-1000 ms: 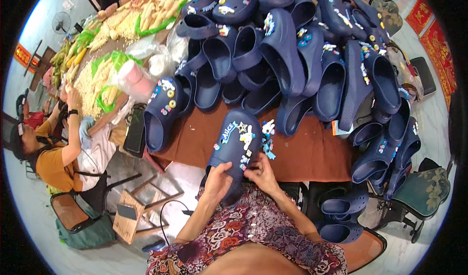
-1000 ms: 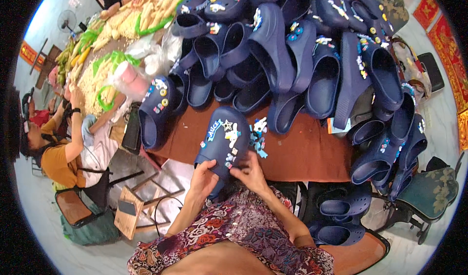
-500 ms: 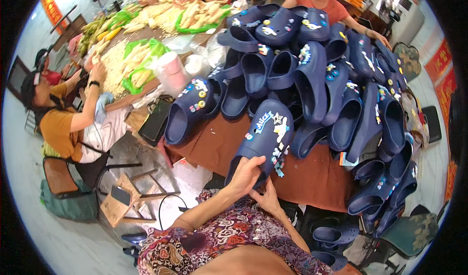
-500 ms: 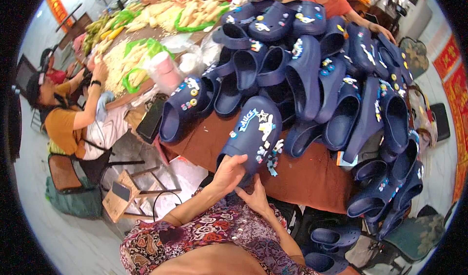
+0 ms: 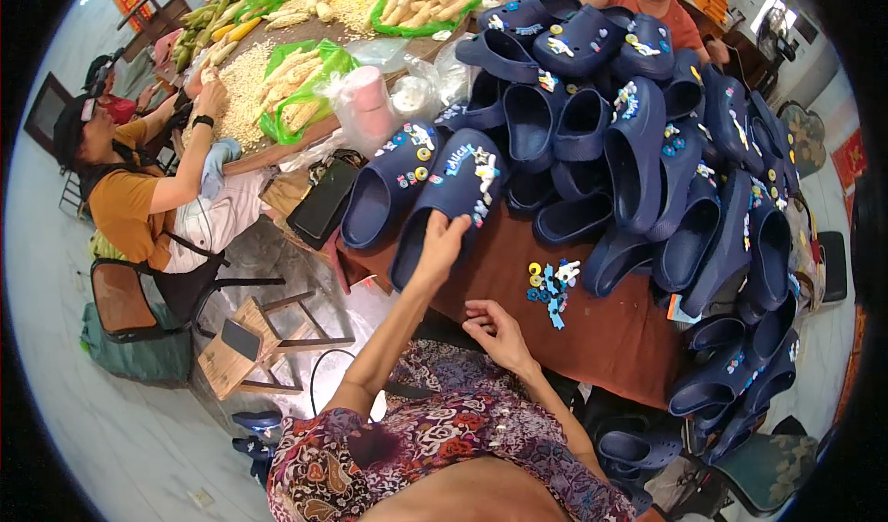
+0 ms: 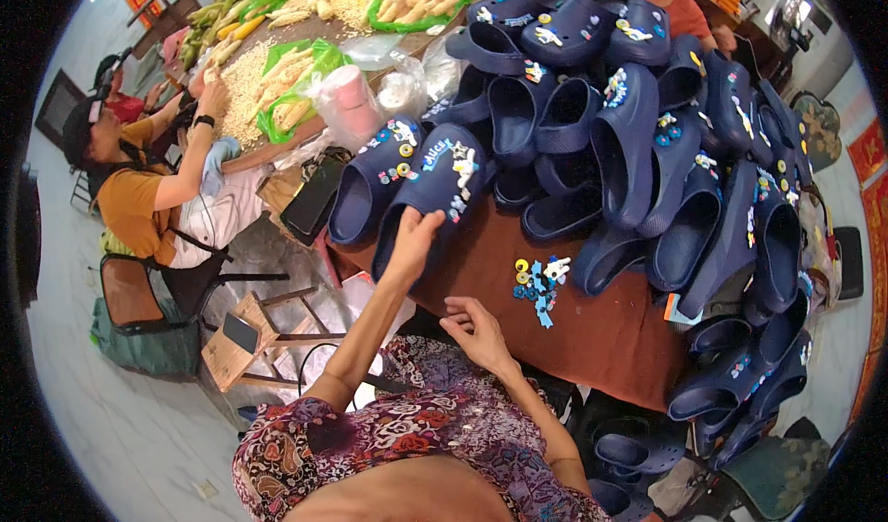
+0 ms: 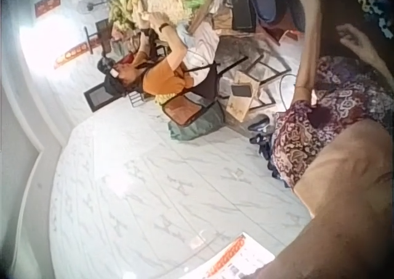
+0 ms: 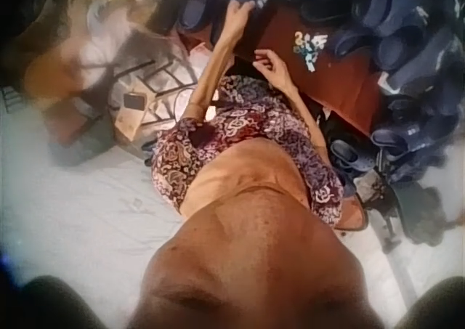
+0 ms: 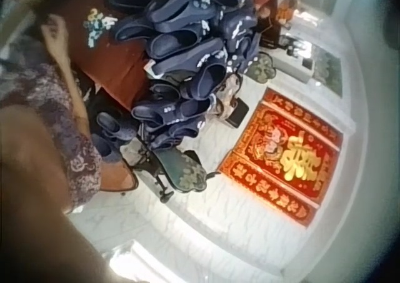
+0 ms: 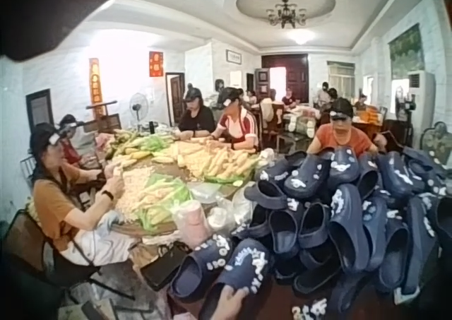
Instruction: Attaching small decorative charms to the holes of foam clogs.
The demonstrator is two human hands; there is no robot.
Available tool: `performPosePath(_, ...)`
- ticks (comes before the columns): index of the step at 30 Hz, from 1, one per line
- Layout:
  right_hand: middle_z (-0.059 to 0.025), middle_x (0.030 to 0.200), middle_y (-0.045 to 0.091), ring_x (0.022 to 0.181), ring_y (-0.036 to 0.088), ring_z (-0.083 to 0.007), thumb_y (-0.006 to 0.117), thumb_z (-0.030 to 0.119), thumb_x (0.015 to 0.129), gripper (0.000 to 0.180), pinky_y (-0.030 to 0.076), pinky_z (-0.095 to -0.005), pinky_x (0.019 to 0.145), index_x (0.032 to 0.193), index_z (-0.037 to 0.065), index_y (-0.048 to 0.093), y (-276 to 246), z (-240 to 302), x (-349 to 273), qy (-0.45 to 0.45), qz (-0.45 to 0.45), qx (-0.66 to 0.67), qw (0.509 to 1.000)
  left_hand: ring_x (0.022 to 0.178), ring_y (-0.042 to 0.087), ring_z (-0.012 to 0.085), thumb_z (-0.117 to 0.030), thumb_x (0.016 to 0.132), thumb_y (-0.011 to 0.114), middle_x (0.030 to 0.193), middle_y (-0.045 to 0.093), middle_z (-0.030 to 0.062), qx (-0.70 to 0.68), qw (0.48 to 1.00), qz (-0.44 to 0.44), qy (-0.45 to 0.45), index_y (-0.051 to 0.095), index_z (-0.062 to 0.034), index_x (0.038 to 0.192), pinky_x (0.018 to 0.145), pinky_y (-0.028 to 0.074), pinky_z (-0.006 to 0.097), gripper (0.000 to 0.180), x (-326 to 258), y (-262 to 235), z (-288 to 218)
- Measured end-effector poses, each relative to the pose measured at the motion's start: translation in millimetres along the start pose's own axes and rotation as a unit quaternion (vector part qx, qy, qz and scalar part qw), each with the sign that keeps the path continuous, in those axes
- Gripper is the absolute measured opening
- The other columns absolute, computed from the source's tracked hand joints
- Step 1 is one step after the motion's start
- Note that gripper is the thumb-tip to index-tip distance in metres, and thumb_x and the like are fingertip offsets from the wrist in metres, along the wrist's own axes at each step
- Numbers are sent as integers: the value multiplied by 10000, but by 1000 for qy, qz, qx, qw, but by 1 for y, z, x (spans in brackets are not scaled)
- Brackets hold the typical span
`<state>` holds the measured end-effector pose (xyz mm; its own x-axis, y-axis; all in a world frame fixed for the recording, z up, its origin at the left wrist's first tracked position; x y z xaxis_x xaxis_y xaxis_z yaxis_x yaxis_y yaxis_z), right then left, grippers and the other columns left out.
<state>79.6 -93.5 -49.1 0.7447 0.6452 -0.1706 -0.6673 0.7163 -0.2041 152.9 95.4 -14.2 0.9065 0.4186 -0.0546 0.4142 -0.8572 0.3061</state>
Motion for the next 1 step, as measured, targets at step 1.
performPosePath(1,-162,1139,621,1000,645,-216,693,171,877,611,535,-306,797,1388,68,375,-1,-5,-3,-1,7,-6,1000,699,475,26,-125,874,602,916,599,-46,13,1000,-4,-15,559,-33,1211,587,360,200,352,8,-5,2)
Point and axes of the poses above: each hand's wrist, its own x-axis towards the middle knuckle, its own y-axis out of the palm, z = x × y, the point moved 1 cm from there along x, towards the middle knuckle
